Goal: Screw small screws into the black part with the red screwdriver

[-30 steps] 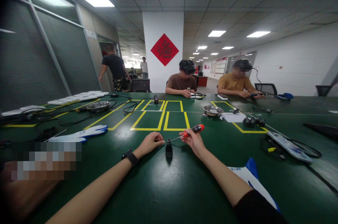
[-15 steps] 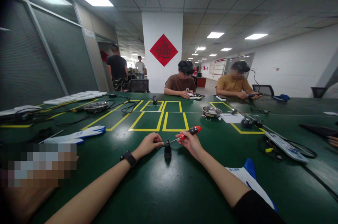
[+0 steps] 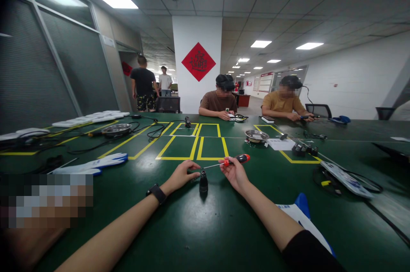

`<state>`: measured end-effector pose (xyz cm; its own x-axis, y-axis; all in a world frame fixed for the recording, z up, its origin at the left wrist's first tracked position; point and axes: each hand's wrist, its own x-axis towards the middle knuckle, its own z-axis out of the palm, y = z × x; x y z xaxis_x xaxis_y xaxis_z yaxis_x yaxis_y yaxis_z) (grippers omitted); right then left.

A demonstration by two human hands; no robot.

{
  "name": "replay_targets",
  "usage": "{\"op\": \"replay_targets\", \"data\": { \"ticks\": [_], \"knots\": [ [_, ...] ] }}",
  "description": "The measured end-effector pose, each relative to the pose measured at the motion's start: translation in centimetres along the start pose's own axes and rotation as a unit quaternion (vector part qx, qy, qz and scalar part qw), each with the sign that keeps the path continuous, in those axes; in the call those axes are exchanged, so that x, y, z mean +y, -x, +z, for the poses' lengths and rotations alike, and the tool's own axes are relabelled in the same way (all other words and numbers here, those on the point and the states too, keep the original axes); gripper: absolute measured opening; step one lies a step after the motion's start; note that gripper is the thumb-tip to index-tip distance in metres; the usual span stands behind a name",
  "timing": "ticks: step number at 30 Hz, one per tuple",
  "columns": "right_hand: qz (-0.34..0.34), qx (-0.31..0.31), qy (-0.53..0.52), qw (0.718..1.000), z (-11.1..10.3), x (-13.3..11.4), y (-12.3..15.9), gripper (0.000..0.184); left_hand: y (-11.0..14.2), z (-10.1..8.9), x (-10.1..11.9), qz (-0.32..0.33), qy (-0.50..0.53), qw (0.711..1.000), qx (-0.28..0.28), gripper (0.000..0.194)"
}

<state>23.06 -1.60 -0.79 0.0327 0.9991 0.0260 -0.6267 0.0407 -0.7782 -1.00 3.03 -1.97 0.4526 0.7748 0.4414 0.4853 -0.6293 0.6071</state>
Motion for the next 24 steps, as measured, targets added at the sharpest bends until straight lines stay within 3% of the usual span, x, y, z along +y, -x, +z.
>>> {"op": "replay_targets", "data": {
  "ticks": [9,11,13,15,17,20,22,24],
  "knots": [
    [-0.003,-0.036,-0.001,0.999,0.4,0.1,0.3,0.01,-0.1,-0.2,0.6,0.021,0.049,0.999,0.01,0.022],
    [-0.047,-0.041,0.038,0.997,0.4,0.0,0.3,0.011,-0.1,-0.3,0.6,0.015,0.037,0.999,0.027,0.023],
    [-0.133,-0.048,0.141,0.98,0.4,-0.4,0.5,0.012,-0.2,-0.3,0.5,0.007,0.026,0.998,0.048,0.024],
    [-0.234,-0.08,0.308,0.919,0.4,-0.8,0.8,0.01,-0.2,-0.3,0.4,0.004,0.022,0.997,0.07,0.025],
    [-0.295,-0.145,0.481,0.813,0.6,-1.2,1.1,0.01,-0.3,-0.4,0.4,0.003,0.02,0.996,0.091,0.027],
    [-0.307,-0.231,0.646,0.66,1.0,-1.3,1.4,0.015,-0.3,-0.6,0.7,0.009,0.007,0.992,0.123,0.027],
    [-0.305,-0.251,0.696,0.6,1.2,-0.9,1.5,0.017,-0.2,-0.7,1.3,0.018,-0.006,0.989,0.146,0.027],
    [-0.3,-0.26,0.721,0.568,1.2,-0.6,1.5,0.017,0.0,-0.9,2.0,0.028,-0.017,0.986,0.165,0.028]
  ]
}}
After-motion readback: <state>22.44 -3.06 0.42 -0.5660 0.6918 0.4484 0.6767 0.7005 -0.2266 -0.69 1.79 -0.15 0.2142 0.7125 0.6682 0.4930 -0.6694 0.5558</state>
